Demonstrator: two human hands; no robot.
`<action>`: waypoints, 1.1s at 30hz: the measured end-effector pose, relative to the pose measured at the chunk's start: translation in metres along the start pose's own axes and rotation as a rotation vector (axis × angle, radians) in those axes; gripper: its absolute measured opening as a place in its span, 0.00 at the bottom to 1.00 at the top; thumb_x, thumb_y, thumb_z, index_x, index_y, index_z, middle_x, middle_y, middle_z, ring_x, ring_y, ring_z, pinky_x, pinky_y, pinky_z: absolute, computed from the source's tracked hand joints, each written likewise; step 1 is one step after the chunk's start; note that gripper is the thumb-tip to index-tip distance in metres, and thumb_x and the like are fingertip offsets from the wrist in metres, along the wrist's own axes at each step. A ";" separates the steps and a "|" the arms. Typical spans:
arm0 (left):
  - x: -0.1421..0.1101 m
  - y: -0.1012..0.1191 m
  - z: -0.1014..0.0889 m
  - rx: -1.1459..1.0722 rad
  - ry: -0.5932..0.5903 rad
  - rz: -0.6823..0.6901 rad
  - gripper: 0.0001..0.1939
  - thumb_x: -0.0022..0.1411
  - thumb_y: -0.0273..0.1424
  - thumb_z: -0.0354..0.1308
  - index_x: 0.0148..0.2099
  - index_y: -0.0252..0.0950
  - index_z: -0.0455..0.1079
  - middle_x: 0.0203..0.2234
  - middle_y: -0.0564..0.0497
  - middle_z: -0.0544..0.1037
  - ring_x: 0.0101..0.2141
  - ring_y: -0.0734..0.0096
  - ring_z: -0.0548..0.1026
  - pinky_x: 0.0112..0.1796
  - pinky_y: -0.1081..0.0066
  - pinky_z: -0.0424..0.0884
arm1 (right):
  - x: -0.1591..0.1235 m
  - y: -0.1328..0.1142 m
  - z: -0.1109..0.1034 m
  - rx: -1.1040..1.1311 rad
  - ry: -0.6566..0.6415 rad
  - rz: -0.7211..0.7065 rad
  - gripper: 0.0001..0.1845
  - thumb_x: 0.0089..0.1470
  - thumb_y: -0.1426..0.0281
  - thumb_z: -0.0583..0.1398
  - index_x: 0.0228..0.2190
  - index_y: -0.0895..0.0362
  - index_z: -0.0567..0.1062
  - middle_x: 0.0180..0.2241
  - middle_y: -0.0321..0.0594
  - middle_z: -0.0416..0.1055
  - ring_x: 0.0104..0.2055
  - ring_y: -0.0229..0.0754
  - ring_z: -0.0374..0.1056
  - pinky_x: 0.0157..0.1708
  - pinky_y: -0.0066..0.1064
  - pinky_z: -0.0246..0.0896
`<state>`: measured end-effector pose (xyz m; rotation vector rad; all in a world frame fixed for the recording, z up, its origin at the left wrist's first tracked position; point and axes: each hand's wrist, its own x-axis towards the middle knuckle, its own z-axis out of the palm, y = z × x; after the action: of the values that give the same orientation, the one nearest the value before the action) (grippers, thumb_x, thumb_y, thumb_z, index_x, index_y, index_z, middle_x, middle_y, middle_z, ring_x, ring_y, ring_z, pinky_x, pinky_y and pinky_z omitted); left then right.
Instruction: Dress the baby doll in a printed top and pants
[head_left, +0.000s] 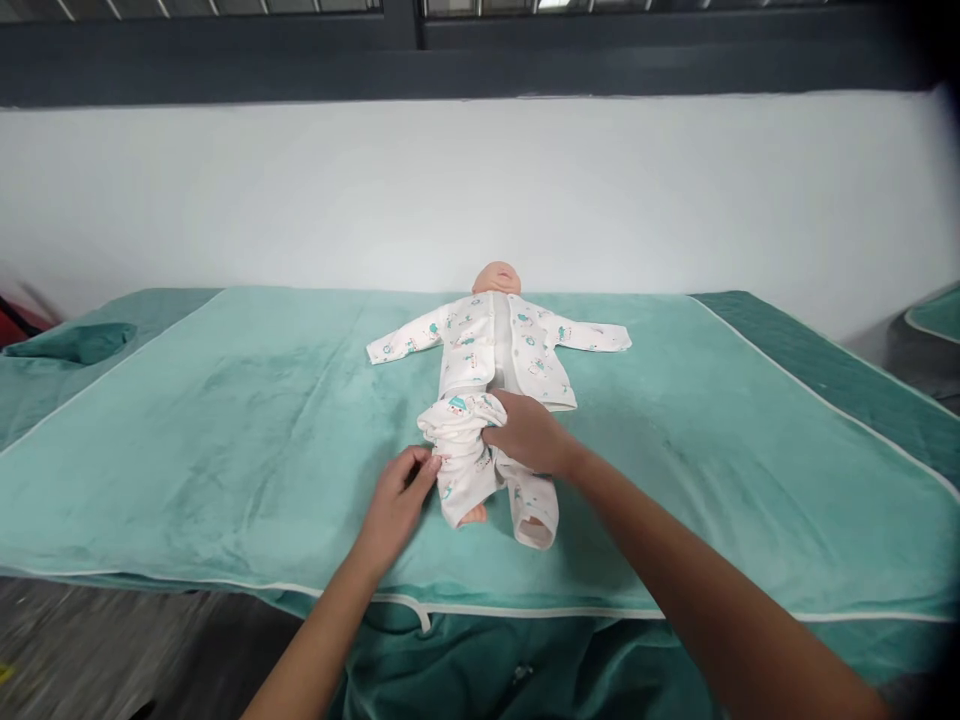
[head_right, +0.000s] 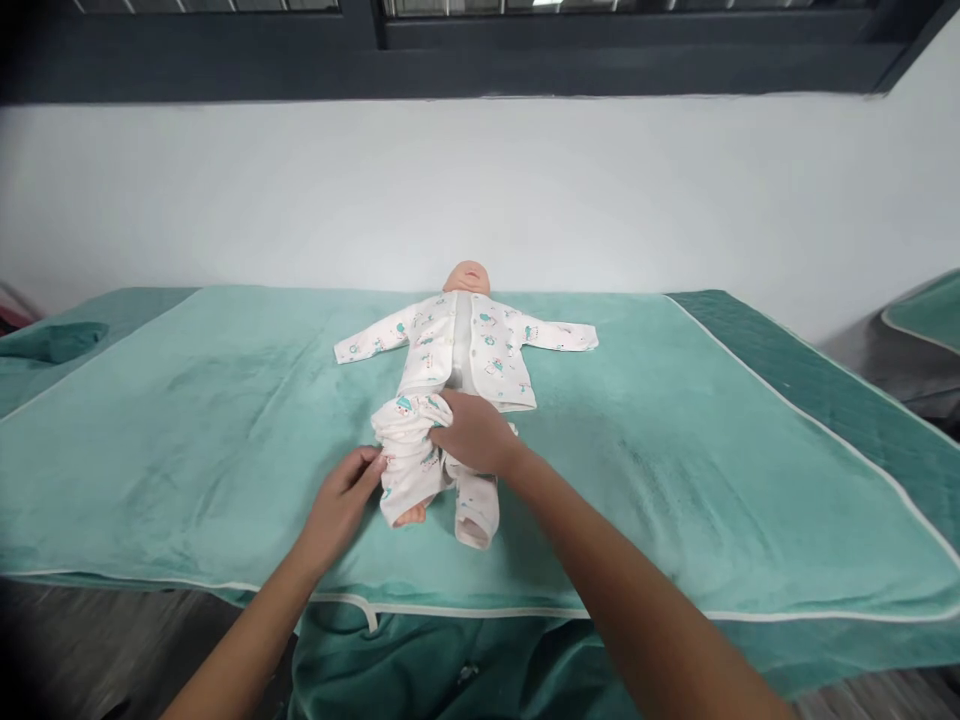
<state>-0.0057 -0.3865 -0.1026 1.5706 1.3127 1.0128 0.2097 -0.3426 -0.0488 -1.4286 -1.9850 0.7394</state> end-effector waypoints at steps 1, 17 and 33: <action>-0.001 0.000 0.000 0.052 -0.022 0.019 0.17 0.67 0.45 0.52 0.32 0.37 0.66 0.26 0.54 0.68 0.31 0.71 0.65 0.34 0.72 0.61 | -0.003 0.000 0.003 -0.039 0.068 -0.007 0.02 0.47 0.71 0.56 0.27 0.54 0.65 0.27 0.34 0.69 0.29 0.39 0.63 0.29 0.30 0.48; 0.086 0.040 0.000 0.175 0.248 0.166 0.13 0.63 0.42 0.56 0.43 0.39 0.67 0.41 0.51 0.75 0.40 0.67 0.73 0.42 0.68 0.68 | -0.016 0.021 -0.030 -0.104 0.401 0.062 0.16 0.56 0.59 0.61 0.43 0.54 0.67 0.45 0.43 0.68 0.42 0.45 0.67 0.35 0.34 0.62; 0.129 0.051 -0.009 0.360 0.391 0.063 0.09 0.66 0.37 0.47 0.36 0.38 0.63 0.27 0.51 0.70 0.29 0.67 0.72 0.32 0.68 0.68 | 0.016 0.078 -0.085 -0.090 0.495 0.357 0.16 0.61 0.56 0.49 0.31 0.54 0.68 0.28 0.35 0.71 0.29 0.40 0.66 0.29 0.30 0.57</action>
<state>0.0191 -0.2631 -0.0424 1.7435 1.8027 1.2165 0.3170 -0.2971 -0.0452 -1.8374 -1.4179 0.3864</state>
